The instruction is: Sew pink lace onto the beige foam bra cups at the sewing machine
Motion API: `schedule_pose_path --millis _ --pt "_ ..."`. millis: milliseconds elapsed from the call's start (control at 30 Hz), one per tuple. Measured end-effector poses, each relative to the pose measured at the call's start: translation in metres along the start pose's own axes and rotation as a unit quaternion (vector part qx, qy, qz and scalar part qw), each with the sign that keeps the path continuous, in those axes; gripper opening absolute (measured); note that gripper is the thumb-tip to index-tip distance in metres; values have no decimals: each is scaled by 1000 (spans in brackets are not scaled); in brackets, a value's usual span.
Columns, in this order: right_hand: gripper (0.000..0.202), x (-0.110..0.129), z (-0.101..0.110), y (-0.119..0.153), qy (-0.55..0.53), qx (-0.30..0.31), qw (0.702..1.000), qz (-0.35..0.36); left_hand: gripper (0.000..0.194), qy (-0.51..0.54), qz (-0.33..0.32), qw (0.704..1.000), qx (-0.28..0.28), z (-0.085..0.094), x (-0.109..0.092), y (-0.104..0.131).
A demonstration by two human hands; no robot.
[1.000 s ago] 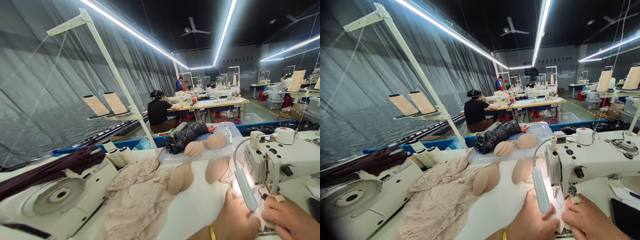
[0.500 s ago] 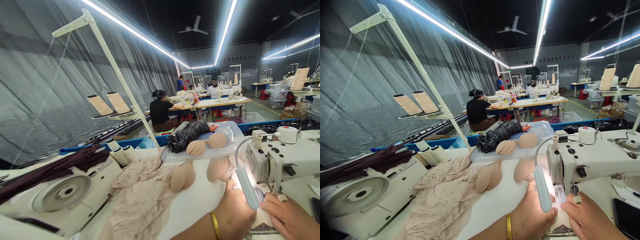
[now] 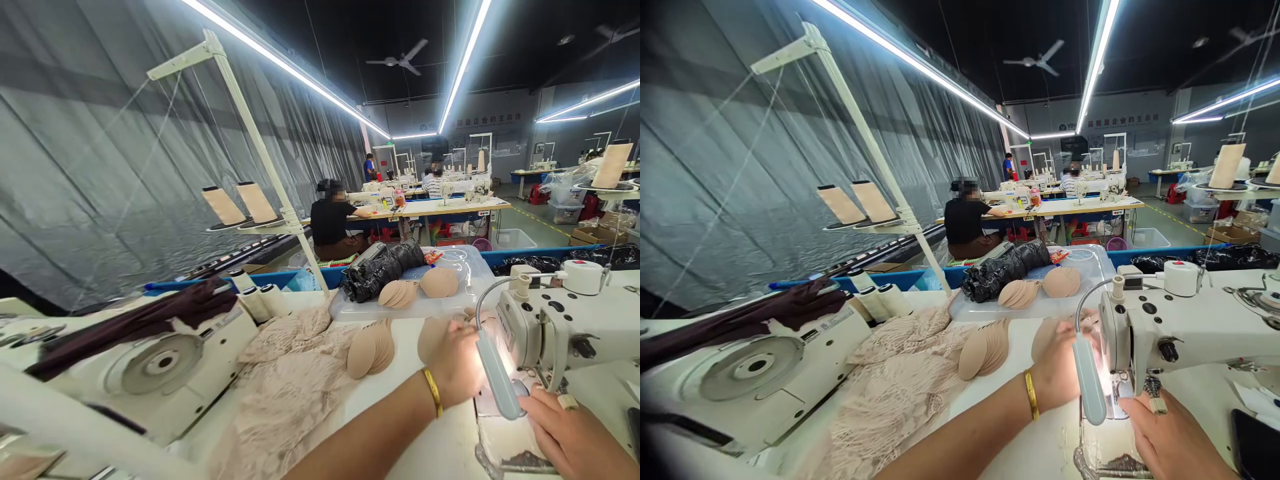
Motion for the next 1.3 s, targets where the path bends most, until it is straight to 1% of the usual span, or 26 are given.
schedule_pose_path --millis 67,133,167,233,300,333,367,433,467,500,533,567,600,633,667,700,733,767,800,833,867,933,1033,1100,1200,1300 --pt "24 0 0 0 -4 -6 1000 -2 23 19 81 996 -23 5 19 -16" --pt "23 1 1 -1 -7 -8 1000 -5 37 36 129 991 -19 0 35 -33" --pt "24 1 1 -1 -7 -10 1000 -8 38 48 145 988 -11 -7 42 -41" --pt "23 1 0 -2 -5 -10 1000 -12 33 71 176 982 2 -19 57 -54" --pt "24 1 -1 -3 -4 -6 1000 -12 33 83 215 973 -18 -21 76 -60" --pt "25 1 -1 -3 -4 -3 1000 -11 32 84 235 967 -40 -15 85 -59" --pt "27 2 -2 -3 -6 -1 1000 -10 28 81 254 961 -69 -3 94 -56" --pt "28 2 -1 -3 -17 1 1000 -12 17 68 280 948 -133 30 106 -41" --pt "28 2 0 -4 -24 1 1000 -14 20 59 284 943 -162 49 106 -30" --pt "29 2 0 -4 -31 1 999 -17 23 50 275 942 -186 66 101 -18" --pt "30 2 1 -5 -37 1 999 -19 21 46 254 945 -202 79 91 -4" --pt "30 2 2 -6 -39 2 999 -22 18 46 224 952 -203 85 76 10" --pt "30 2 2 -6 -40 3 999 -24 15 50 186 962 -192 84 59 25" --pt "29 3 3 -7 -39 5 999 -26 14 56 129 976 -165 75 36 39" --pt "29 4 3 -7 -37 7 999 -28 15 45 37 993 -103 56 8 51" --pt "28 4 3 -8 -36 13 999 -30 8 26 -34 998 -49 34 -16 65" --pt "28 5 2 -8 -33 19 999 -32 12 -1 -89 996 -17 13 -37 77" --pt "28 6 1 -8 -29 28 999 -31 17 -39 -116 992 -20 -4 -51 86" --pt "29 6 -1 -7 -25 37 999 -29 19 -69 -119 990 -23 -18 -59 91" --pt "30 7 -2 -7 -22 47 998 -26 20 -82 -119 989 -23 -29 -65 91" --pt "30 8 -3 -6 -20 53 998 -22 20 -92 -107 990 -22 -35 -67 88" --pt "29 8 -4 -5 -26 55 998 -10 24 -85 -90 992 -10 -38 -68 76" --pt "33 11 -1 -5 -42 50 998 10 31 -55 -101 993 -18 -24 -70 57" --pt "37 12 1 -6 -52 53 997 15 31 -26 -108 994 -23 -16 -71 49" --pt "33 11 3 -8 -60 51 997 9 27 7 -101 995 -18 -13 -72 44" --pt "27 6 1 -6 -55 56 997 -1 24 27 -103 993 -48 -11 -73 42"
Point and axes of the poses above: each hand's wrist, its own y-axis away from the middle knuckle, its own z-axis out of the back of the hand, x = y × z, the point moved 7 cm from there along -y, towards the middle knuckle, and after that the axes turned 5 degrees about -y, right-handed, at the moved point
